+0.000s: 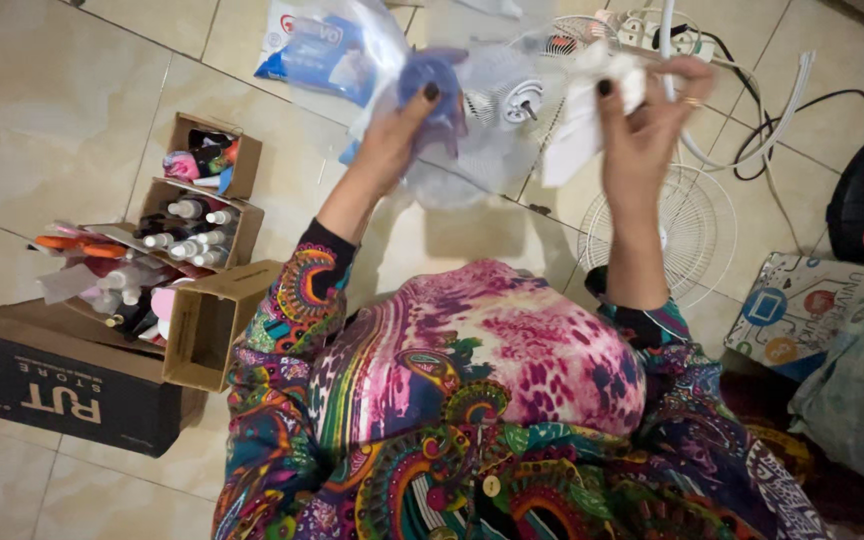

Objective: The person disassembles a small white electric fan using a screwdriver, removes the front grille and fan blades, and wipes the fan blades and grille with a white cloth. The person then reassembles the fan.

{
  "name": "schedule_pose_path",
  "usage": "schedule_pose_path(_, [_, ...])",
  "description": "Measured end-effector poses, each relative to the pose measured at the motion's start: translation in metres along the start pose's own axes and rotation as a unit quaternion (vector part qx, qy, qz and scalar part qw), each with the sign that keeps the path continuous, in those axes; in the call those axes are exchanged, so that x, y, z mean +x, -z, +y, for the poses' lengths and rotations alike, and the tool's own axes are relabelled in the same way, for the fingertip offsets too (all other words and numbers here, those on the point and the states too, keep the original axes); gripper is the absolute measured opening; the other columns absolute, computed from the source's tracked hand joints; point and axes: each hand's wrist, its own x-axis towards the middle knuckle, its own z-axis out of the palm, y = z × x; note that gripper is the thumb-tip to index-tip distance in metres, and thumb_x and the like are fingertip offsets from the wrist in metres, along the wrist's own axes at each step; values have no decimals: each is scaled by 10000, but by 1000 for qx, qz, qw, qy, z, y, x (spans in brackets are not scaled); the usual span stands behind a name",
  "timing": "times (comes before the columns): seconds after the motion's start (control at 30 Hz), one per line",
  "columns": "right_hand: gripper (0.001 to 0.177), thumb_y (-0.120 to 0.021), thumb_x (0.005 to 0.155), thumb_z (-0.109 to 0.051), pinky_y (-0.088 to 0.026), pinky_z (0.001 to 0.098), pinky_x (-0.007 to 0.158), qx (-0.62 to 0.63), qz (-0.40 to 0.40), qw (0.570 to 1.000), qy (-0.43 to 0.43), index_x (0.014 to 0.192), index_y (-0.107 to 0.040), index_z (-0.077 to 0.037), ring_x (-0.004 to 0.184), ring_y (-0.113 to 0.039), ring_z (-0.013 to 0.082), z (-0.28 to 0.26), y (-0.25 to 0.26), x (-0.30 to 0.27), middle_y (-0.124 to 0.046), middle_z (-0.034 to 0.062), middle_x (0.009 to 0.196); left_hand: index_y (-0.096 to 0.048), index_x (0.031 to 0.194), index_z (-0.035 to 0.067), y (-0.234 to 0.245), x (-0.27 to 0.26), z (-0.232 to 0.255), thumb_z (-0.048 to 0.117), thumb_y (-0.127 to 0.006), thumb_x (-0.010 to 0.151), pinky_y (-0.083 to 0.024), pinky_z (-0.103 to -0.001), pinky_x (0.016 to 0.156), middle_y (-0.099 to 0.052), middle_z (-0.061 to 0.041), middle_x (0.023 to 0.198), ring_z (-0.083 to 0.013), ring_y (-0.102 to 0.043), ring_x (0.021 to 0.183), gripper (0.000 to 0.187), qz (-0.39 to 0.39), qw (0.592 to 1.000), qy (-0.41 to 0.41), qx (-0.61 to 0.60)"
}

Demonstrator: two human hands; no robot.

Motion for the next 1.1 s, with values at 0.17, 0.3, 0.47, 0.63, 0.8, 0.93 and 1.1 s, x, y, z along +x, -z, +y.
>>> schedule_pose_path(0.17, [334,-671,1185,113,-432,193,873,-41,-12,999,-28,1337,-418,-43,1002,-528,86,-4,27,-5,-490,23,1114,-351,1497,108,-14,-19,-19,232,-575,1121,-554,-334,983,-617,-74,1183,-170,-649,1093,455,-42,990,-51,127])
schedule_pose_path(0.3, [295,-667,1088,82,-534,231,875,-60,-68,994,-65,1296,-502,-47,1097,-638,100,-26,-7,-10,-589,43,1193,-379,1423,109,-15,-20,-36,151,-586,1118,-560,-317,904,-582,-71,1218,-159,-623,1067,372,-29,979,-69,187])
schedule_pose_path(0.47, [321,-857,929,7,-519,389,934,-313,-133,931,131,1136,-615,-32,1085,-605,309,-34,-53,-17,-579,157,1167,-406,1333,97,-25,-23,-45,122,-602,1065,-557,-292,681,-617,-58,1083,-123,-643,888,333,9,971,-29,239])
schedule_pose_path(0.63, [262,-844,934,-9,-456,443,892,-373,-36,913,160,1074,-622,-15,1001,-547,349,-9,-57,-12,-587,148,1078,-447,1332,83,-31,-40,-37,96,-602,1061,-513,-273,637,-629,-69,1022,-90,-587,822,313,7,966,-2,258])
schedule_pose_path(0.8, [223,-825,1001,-4,-489,417,877,-329,-73,928,159,1093,-622,11,1006,-579,332,15,-60,17,-614,150,1078,-413,1344,60,-32,-45,-37,136,-620,1034,-524,-262,626,-642,-67,939,-94,-621,763,381,-8,968,58,245])
schedule_pose_path(0.93, [211,-831,963,-11,-499,416,844,-276,-172,924,201,1051,-640,3,956,-599,324,8,-85,14,-636,138,1037,-201,1520,-7,-21,-38,-54,155,-633,1068,-557,-274,760,-602,-77,1142,-84,-600,929,646,51,957,-44,284])
schedule_pose_path(1.1, [207,-842,910,-23,-494,417,834,-271,-208,925,167,1010,-661,-20,935,-603,328,-12,-85,-14,-638,122,995,-359,1448,-3,-9,-40,-69,107,-608,1057,-539,-281,694,-616,-61,1058,-119,-589,864,476,48,974,-18,220])
